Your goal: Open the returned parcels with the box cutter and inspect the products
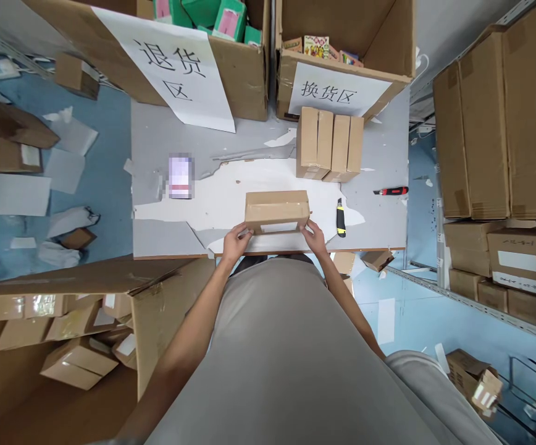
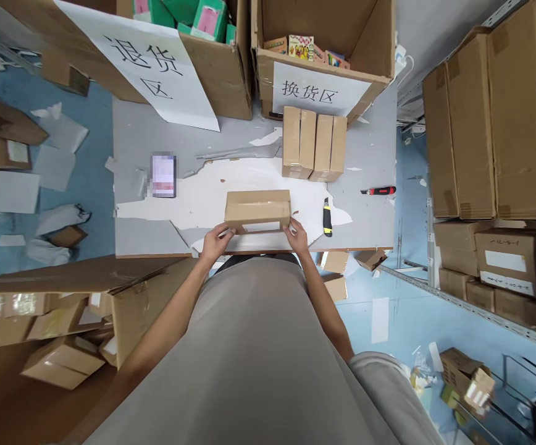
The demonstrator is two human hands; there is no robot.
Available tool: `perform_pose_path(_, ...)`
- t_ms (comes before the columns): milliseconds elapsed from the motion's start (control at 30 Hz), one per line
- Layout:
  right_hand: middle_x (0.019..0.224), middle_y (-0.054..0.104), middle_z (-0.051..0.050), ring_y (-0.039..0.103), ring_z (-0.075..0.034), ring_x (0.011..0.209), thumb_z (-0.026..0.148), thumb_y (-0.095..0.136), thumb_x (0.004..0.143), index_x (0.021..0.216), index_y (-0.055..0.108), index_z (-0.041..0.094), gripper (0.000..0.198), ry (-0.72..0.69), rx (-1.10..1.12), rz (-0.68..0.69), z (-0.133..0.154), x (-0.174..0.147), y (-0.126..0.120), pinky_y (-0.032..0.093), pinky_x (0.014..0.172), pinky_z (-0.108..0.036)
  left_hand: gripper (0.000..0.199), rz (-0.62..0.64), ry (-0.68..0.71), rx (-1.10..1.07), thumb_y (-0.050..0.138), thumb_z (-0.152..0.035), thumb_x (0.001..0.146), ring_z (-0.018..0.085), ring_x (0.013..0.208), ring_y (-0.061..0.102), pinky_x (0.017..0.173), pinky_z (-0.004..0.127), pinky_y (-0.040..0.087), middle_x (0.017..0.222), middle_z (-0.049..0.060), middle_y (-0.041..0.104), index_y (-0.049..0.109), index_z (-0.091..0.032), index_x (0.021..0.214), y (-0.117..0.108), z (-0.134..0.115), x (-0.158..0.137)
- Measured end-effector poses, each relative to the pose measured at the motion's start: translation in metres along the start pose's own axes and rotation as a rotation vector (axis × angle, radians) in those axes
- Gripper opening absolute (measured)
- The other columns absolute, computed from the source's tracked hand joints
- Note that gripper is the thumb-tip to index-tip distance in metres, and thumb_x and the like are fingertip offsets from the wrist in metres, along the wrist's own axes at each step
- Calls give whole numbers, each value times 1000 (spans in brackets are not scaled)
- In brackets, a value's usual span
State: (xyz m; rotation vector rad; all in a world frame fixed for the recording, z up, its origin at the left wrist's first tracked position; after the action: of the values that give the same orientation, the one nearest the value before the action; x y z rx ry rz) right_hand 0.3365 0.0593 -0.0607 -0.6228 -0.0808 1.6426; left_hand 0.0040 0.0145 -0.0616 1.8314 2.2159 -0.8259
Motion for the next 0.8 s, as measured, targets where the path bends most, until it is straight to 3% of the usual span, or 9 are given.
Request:
perform_pose_path(133, 157, 77, -14, 70, -34, 149, 79, 66, 102, 150, 81, 23, 75, -11, 107, -52, 24, 2, -12, 60, 127, -51, 57, -66, 46, -86, 77, -60, 96, 35, 132, 79, 121, 51, 63, 141, 17, 84, 86, -15, 131, -7, -16, -3)
perform_pose_path(267, 145, 84, -13, 78, -37, 137, 80, 68, 102, 143, 85, 21, 74, 12, 56, -42, 34, -1, -12, 64, 121, -51, 63, -115, 35, -46, 75, -67, 99, 34, 126, 81, 113, 47, 66, 142, 18, 83, 85, -15, 134, -12, -22, -2)
perform_pose_path(600, 138, 87, -12, 79, -32, 135, 52, 65, 105, 128, 89, 22, 45, 151, -18, -31, 4, -17, -4, 61, 123, -51, 50, -31, -168, -2, 59, -42, 99, 30, 119, 83, 113, 49, 66, 134, 15, 86, 83, -15, 134, -10, 19, -10)
perform_pose_path(800, 136, 87, -15, 81, -34, 129, 44, 74, 96, 127, 88, 18, 43, 172, 7, 11, 0, -23, 3, 61, 122, -53, 42, -21, -153, 69, 64, -26, 87, 35, 124, 81, 122, 54, 60, 125, 15, 88, 86, -16, 121, -9, 14, -16)
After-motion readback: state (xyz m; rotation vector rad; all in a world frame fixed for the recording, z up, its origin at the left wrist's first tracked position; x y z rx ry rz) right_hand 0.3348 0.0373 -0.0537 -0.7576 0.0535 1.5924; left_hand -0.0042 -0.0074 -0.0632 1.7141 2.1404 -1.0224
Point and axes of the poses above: each hand's wrist, its own x-axis towards the middle knuckle, its own y-axis out of the palm, z = x × y, the point moved 5 cm from there along x, towards the middle knuckle
